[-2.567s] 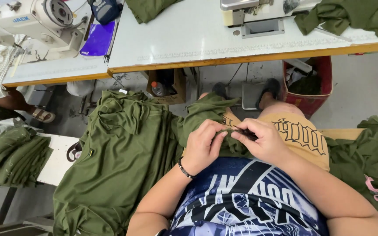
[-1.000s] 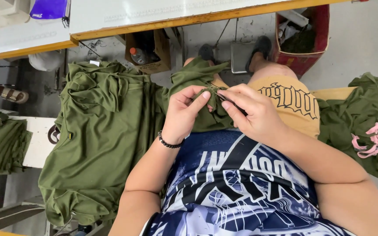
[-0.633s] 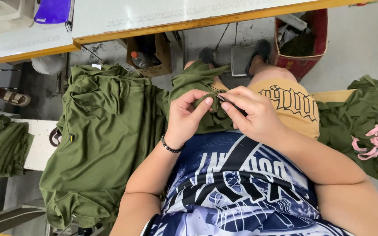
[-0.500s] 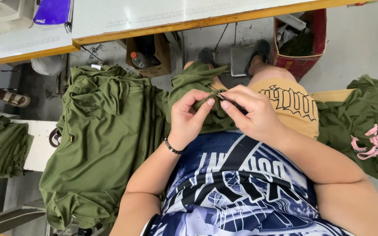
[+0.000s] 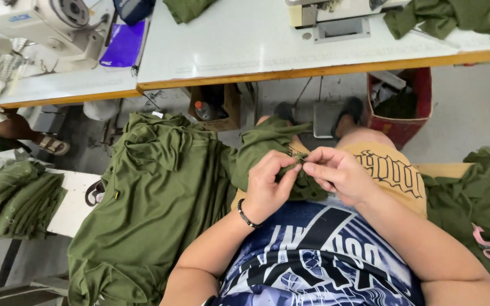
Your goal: Trimming loose threads from green garments using hand clippers and then sewing the fabric using an industrial sewing machine.
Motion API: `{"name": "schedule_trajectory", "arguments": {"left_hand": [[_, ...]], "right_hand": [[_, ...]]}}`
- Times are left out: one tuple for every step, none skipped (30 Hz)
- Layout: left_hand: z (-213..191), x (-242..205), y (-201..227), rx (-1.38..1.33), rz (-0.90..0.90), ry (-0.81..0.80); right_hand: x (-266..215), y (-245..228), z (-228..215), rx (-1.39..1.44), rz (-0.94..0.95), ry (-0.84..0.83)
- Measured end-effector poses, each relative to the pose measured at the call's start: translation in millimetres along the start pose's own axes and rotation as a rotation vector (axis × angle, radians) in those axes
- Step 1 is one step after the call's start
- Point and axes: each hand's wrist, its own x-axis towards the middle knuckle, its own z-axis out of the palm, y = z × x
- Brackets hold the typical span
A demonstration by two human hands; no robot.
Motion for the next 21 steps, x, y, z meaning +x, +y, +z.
{"name": "schedule_trajectory", "arguments": {"left_hand": [[0.9, -1.7, -1.9, 0.026, 0.016, -0.003], [3.0, -1.9, -4.0, 0.050, 0.033, -0.007], [3.2, -1.1, -4.6, 0.053, 0.041, 0.001], [3.8, -1.6, -4.9, 0.060, 0.050, 0.001], [4.6, -2.2, -5.6, 0.068, 0.059, 0.001], [4.4, -2.4, -5.8, 0.069, 0.060, 0.003], [4.3, -2.4, -6.2, 0.037, 0.039, 0.000], [4.1, -2.8, -6.4, 0.004, 0.016, -0.004], [2.9, -1.8, -7.2, 0.005, 0.016, -0.002], [1.9, -1.8, -7.7, -0.071, -0.050, 0.001], [0.9, -1.9, -8.2, -0.148, -0.116, 0.004], [0.4, -1.3, -7.9, -0.148, -0.116, 0.005], [-0.1, -0.6, -7.6, -0.191, -0.142, 0.012], [-0.3, 0.1, -7.4, -0.234, -0.166, 0.018], [-0.6, 1.5, -6.7, -0.233, -0.166, 0.019], [-0.9, 1.7, -5.5, -0.218, -0.152, 0.026], [-0.9, 2.1, -4.5, -0.202, -0.138, 0.034], [0.3, 1.3, -2.8, -0.202, -0.140, 0.031], [1.6, 0.6, -1.1, -0.153, -0.104, 0.034], [2.5, 0.3, 0.4, -0.104, -0.067, 0.038], [2.8, -0.1, 0.6, -0.105, -0.068, 0.036]], "right_hand": [[2.4, 5.1, -3.8, 0.015, 0.021, 0.003], [5.3, 8.7, -8.5, 0.028, 0.039, 0.008], [6.8, 8.7, -8.0, 0.023, 0.033, 0.000], [6.5, 9.6, -7.7, 0.025, 0.043, 0.010], [6.5, 10.7, -7.7, 0.028, 0.053, 0.019], [6.1, 9.8, -8.0, 0.026, 0.052, 0.017], [6.1, 9.0, -8.4, 0.021, 0.046, 0.001], [5.5, 8.3, -8.7, 0.016, 0.042, -0.014], [3.3, 0.2, -3.8, 0.015, 0.042, -0.016], [0.4, -7.5, 1.0, -0.001, 0.016, -0.036], [-2.5, -15.0, 5.8, -0.017, -0.009, -0.056], [-3.8, -15.5, 6.8, -0.018, -0.008, -0.057], [-5.0, -16.1, 7.7, -0.049, -0.046, -0.052], [-6.2, -16.7, 8.4, -0.080, -0.086, -0.047], [-6.2, -13.9, 5.9, -0.081, -0.086, -0.048], [-7.5, -10.8, 3.6, -0.174, -0.159, -0.036], [-8.8, -7.7, 0.9, -0.267, -0.232, -0.025], [-9.2, -11.2, 5.2, -0.265, -0.231, -0.022], [-9.6, -14.8, 9.4, -0.287, -0.237, -0.014], [-9.5, -18.8, 14.0, -0.310, -0.244, -0.006], [-7.2, -20.2, 15.3, -0.309, -0.244, -0.004]]}}
